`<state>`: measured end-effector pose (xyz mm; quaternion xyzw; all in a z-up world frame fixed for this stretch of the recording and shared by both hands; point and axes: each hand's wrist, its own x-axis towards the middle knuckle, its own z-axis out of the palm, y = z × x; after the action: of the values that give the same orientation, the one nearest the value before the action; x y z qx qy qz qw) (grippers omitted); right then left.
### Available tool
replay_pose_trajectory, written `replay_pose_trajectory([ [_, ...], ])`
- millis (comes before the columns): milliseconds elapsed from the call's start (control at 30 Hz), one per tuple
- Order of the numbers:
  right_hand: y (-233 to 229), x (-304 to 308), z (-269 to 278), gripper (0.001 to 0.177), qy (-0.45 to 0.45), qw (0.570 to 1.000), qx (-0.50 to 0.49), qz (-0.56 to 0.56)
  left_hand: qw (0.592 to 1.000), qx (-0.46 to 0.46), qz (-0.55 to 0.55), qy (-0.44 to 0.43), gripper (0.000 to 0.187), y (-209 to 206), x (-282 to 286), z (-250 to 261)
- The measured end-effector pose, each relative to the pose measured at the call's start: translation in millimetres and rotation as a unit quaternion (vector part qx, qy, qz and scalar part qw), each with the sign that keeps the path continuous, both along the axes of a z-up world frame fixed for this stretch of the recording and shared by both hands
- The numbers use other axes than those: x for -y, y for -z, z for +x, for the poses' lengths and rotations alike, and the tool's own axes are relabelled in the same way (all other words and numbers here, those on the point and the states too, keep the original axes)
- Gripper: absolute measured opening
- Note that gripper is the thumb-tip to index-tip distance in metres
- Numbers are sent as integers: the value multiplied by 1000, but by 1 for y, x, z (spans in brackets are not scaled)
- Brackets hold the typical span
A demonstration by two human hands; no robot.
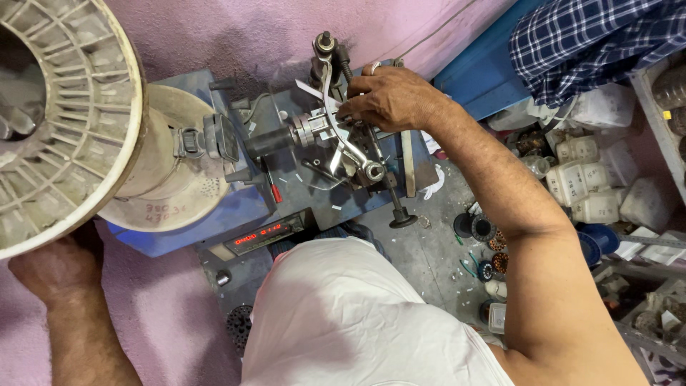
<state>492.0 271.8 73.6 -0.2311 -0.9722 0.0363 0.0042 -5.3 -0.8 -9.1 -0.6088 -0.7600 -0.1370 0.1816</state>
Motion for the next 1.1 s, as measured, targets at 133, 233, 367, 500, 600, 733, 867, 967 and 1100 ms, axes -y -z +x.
replay_pose_trajectory([
  [133, 1, -1, -1, 27, 4, 1000, 7, -3, 1000, 9, -4, -2, 16, -1, 1, 1],
  [233, 2, -1, 0, 25, -8, 1000, -1, 11, 1000, 10, 5, 11, 14, -3, 1, 2],
  [367, 2, -2, 1, 25, -11, 1000, -7, 9, 1000, 18, -3, 6, 12, -5, 1, 3],
  [500, 3, -2, 0, 26, -5, 1000, -5, 0, 1000, 16, 7, 17, 13, -5, 1, 3],
  [600, 3, -2, 1, 26, -7, 1000, -8, 2, 1000, 23, 8, 6, 15, -2, 1, 2],
  [733, 2, -2, 2, 25, -21, 1000, -17, 10, 1000, 4, 1, -2, 16, 2, 1, 0],
  [867, 2, -1, 1, 26, -12, 1000, -13, 6, 1000, 13, -3, -2, 17, 3, 2, -1],
  [967, 2, 0, 1, 26, -12, 1000, -16, 9, 1000, 7, -17, -19, 19, 1, 1, 1],
  [1100, 2, 2, -1, 26, 9, 1000, -1, -1, 1000, -2, 10, 6, 21, -4, -2, 4],
])
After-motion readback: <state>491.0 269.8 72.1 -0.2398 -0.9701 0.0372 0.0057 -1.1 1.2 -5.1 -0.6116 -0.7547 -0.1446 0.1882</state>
